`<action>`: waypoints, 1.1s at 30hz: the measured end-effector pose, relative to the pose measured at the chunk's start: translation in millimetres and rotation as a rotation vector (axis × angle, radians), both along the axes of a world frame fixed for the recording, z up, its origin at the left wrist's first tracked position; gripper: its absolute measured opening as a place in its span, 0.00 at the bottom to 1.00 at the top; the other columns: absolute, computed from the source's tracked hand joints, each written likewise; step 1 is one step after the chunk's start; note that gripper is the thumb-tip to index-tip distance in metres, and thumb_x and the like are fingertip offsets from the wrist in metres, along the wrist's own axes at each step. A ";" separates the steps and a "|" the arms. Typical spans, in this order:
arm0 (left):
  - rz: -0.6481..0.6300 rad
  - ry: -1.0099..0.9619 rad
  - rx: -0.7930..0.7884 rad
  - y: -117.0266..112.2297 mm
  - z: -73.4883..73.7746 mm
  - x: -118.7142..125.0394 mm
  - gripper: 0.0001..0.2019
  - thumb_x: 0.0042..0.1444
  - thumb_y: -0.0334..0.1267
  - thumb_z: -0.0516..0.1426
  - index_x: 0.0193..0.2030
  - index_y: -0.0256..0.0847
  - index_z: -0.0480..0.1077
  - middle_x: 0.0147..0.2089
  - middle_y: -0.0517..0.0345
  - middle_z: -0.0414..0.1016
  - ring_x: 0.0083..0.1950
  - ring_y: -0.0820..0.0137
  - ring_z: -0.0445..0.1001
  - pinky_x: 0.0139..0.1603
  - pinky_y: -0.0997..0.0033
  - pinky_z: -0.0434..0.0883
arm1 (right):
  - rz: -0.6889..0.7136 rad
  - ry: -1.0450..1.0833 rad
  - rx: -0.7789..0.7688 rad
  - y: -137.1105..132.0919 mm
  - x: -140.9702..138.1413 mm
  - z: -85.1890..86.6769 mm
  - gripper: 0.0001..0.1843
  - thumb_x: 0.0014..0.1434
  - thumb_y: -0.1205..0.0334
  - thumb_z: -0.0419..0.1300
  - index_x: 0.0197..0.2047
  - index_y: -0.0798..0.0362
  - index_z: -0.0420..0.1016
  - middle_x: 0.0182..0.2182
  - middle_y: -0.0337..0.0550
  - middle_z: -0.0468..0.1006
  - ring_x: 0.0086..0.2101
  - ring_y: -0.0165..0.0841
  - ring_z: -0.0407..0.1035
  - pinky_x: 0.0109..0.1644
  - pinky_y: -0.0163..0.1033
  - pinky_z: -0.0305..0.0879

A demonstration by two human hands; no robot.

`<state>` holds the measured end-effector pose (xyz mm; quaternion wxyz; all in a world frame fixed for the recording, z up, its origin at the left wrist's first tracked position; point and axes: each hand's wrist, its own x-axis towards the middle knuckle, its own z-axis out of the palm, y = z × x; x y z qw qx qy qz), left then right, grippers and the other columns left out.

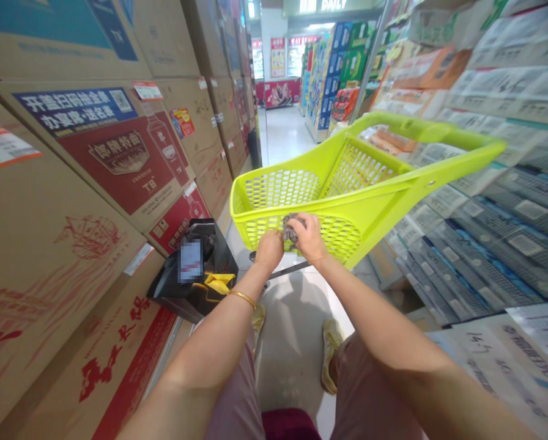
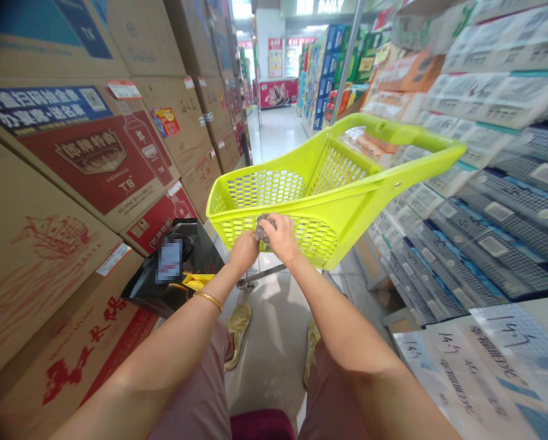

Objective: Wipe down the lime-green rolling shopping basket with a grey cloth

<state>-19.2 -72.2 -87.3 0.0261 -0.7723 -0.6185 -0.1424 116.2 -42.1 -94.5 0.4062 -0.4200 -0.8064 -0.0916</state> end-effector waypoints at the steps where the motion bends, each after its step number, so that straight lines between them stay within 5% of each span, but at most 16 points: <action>1: -0.002 0.010 0.002 0.6 -0.8 -0.1 0.15 0.57 0.22 0.46 0.40 0.32 0.72 0.38 0.46 0.74 0.43 0.64 0.72 0.46 0.66 0.67 | -0.013 0.057 0.018 1.9 -1.5 7.5 0.13 0.62 0.65 0.50 0.44 0.47 0.75 0.43 0.45 0.69 0.43 0.36 0.59 0.50 0.42 0.57; 6: -0.032 0.042 0.005 1.8 -3.1 -1.7 0.14 0.57 0.22 0.46 0.40 0.32 0.72 0.38 0.45 0.74 0.43 0.63 0.71 0.46 0.66 0.67 | -0.033 0.143 0.043 8.5 -3.6 13.2 0.13 0.62 0.62 0.50 0.42 0.48 0.75 0.41 0.45 0.69 0.43 0.36 0.59 0.50 0.42 0.58; 15: -0.009 0.040 0.009 1.8 -2.6 -2.9 0.12 0.58 0.25 0.47 0.37 0.32 0.72 0.37 0.46 0.74 0.44 0.63 0.71 0.46 0.67 0.67 | 0.034 -0.166 -0.065 0.1 3.1 -48.0 0.15 0.61 0.69 0.51 0.43 0.45 0.75 0.41 0.43 0.70 0.41 0.35 0.59 0.46 0.41 0.58; 20: -0.013 0.050 0.038 2.5 -5.4 -3.5 0.11 0.57 0.25 0.49 0.40 0.33 0.72 0.38 0.46 0.74 0.44 0.63 0.72 0.46 0.67 0.67 | 0.060 -0.265 -0.123 -7.1 8.9 -61.3 0.12 0.62 0.66 0.53 0.43 0.46 0.75 0.43 0.44 0.70 0.40 0.35 0.59 0.45 0.40 0.57; 24: -0.022 0.034 0.039 1.1 -3.6 -4.6 0.12 0.58 0.25 0.48 0.41 0.33 0.71 0.38 0.47 0.74 0.43 0.64 0.72 0.46 0.67 0.67 | 0.069 -0.259 -0.116 -7.5 7.4 -48.6 0.13 0.61 0.67 0.53 0.45 0.46 0.75 0.43 0.44 0.70 0.41 0.35 0.59 0.46 0.40 0.57; 30: -0.023 0.036 0.013 2.3 -2.3 -3.6 0.15 0.58 0.23 0.46 0.41 0.32 0.72 0.38 0.46 0.74 0.43 0.65 0.72 0.46 0.67 0.67 | -0.035 -0.002 0.011 2.7 0.0 2.3 0.15 0.60 0.67 0.52 0.47 0.45 0.74 0.44 0.44 0.68 0.42 0.37 0.58 0.48 0.43 0.58; 33: -0.038 0.055 0.004 2.7 -2.7 -3.2 0.15 0.57 0.22 0.46 0.42 0.32 0.72 0.38 0.45 0.74 0.43 0.64 0.72 0.46 0.66 0.68 | -0.060 0.082 0.085 8.3 -2.0 14.8 0.15 0.60 0.67 0.52 0.46 0.45 0.74 0.44 0.44 0.68 0.43 0.37 0.58 0.49 0.43 0.58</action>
